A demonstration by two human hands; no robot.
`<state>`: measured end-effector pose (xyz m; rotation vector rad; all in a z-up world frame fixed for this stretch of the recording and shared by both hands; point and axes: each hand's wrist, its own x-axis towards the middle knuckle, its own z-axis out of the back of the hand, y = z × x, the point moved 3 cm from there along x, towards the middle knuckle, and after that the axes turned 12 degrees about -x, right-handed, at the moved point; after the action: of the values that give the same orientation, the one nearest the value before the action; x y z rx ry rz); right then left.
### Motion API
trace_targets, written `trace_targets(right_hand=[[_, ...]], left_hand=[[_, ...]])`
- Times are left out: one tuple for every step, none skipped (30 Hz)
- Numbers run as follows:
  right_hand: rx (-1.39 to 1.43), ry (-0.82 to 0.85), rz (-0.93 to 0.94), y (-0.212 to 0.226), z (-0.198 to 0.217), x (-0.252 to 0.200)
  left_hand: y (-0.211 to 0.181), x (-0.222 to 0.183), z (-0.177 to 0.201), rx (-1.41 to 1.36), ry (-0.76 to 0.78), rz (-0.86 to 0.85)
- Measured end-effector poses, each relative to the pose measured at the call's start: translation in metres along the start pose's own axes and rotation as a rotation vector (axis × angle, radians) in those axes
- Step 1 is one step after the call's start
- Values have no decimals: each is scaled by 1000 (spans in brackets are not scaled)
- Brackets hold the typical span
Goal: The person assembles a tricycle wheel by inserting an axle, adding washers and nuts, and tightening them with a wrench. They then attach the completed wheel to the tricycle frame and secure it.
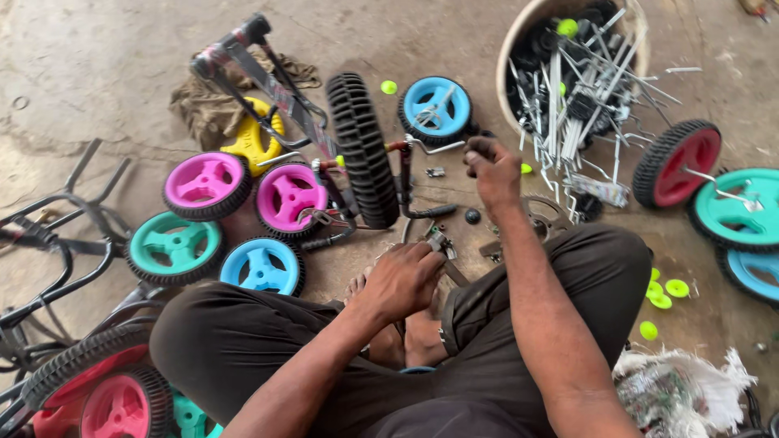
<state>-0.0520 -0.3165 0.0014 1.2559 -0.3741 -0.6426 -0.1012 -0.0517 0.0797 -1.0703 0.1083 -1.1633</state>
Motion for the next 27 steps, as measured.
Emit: trace_targets(right_hand=[[-39, 8, -11, 15, 14, -9], [-76, 10, -16, 35, 30, -17], [-114, 12, -21, 56, 46, -26], [-152, 26, 77, 78, 67, -41], [-193, 39, 173, 99, 90, -56], [-96, 43, 271, 119, 114, -75], [-2, 47, 370, 137, 136, -95], [22, 12, 424, 152, 160, -119], [44, -22, 478, 164, 181, -138], [-14, -81, 479, 174, 201, -154], [-73, -139, 477, 182, 219, -169], [-138, -200, 474, 189, 237, -184], [-161, -293, 493, 196, 254, -197], [-179, -369, 511, 202, 269, -204], [-206, -434, 518, 206, 285, -216], [-224, -487, 537, 206, 299, -223], [-250, -531, 545, 203, 314, -233], [-224, -561, 527, 194, 328, -240], [-197, -591, 510, 180, 343, -248], [-123, -620, 465, 159, 353, -260], [-49, -649, 421, 134, 362, -272], [-1, -690, 405, 107, 370, -282], [48, -731, 390, 75, 374, -292], [-7, -768, 207, 40, 378, -305], [-58, -799, 22, 3, 384, -314], [-49, -771, -147, -39, 386, -322], [-229, -792, -227, -76, 383, -334]], left_hand=[[0, 5, -6, 23, 54, 50], [0, 14, -10, 50, 108, 91], [-2, 25, -9, -12, 65, 99], [-7, 34, -8, -83, 33, 112], [-13, 45, -7, -154, 2, 127], [-24, 61, -8, -215, -38, 76], [-37, 81, -13, -278, -77, 28], [-55, 101, -22, -332, -80, 2], [-74, 123, -33, -387, -83, -22], [-97, 146, -46, -481, -81, -105], [-119, 169, -61, -580, -80, -185], [-142, 188, -78, -592, -90, -198], [-165, 203, -95, -606, -100, -210], [-187, 219, -110, -637, -137, -234], [-208, 225, -126, -696, -134, -206], [-226, 232, -141, -739, -143, -182], [-241, 233, -159, -805, -107, -107], [-251, 233, -176, -856, -75, -20], [-259, 232, -194, -850, -57, -9], [-263, 225, -211, -841, -36, 9], [-264, 217, -228, -832, -14, 26], [-263, 213, -248, -815, 64, 82], [-258, 208, -266, -796, 143, 137], [-251, 204, -285, -776, 220, 193], [-243, 204, -303, -736, 223, 179], [-234, 197, -321, -695, 235, 176], [-219, 187, -337, -635, 287, 257]])
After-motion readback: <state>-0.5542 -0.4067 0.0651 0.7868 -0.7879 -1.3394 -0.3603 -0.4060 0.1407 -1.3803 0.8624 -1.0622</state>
